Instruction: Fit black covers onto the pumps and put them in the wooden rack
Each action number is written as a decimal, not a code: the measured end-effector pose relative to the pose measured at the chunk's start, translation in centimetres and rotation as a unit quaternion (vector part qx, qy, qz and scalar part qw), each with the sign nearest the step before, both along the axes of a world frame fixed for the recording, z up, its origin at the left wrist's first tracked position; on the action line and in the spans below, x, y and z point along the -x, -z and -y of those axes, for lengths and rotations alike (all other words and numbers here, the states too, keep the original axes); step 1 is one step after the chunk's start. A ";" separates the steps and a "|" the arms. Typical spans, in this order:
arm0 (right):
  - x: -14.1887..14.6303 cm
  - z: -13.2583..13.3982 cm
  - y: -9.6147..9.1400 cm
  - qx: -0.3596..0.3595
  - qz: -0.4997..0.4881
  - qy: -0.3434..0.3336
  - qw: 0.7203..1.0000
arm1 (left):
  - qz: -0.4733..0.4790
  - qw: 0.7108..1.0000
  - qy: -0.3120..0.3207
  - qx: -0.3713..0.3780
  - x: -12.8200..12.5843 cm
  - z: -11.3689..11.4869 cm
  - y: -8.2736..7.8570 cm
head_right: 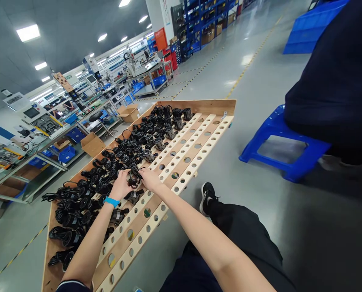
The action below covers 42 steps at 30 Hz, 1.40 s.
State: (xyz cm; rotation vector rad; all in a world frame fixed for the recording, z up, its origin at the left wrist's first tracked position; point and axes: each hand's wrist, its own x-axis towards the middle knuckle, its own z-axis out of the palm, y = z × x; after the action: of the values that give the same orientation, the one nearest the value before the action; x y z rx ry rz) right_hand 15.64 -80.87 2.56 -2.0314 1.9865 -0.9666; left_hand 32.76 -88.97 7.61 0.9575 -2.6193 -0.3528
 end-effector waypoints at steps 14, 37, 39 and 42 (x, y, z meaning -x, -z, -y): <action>0.0 0.0 -0.2 0.000 0.006 -0.005 1.000 | -0.029 0.991 -0.039 0.123 0.2 -0.6 0.1; -0.3 -0.1 -0.5 -0.005 -0.002 -0.004 1.000 | 0.011 0.990 -0.004 0.141 -2.6 -0.7 -0.9; -0.3 -0.2 -0.6 -0.006 -0.004 -0.002 1.000 | -0.017 0.989 -0.026 0.144 -2.3 0.1 -1.0; -0.4 -0.3 -0.8 -0.008 -0.008 0.000 1.000 | -0.042 0.988 -0.052 0.138 -1.8 1.3 -1.1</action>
State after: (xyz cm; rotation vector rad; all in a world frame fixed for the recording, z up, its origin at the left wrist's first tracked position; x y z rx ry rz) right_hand 16.00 -80.59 3.41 -2.0373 1.9950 -0.9355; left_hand 34.59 -90.31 8.70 0.9557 -2.4479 -0.0028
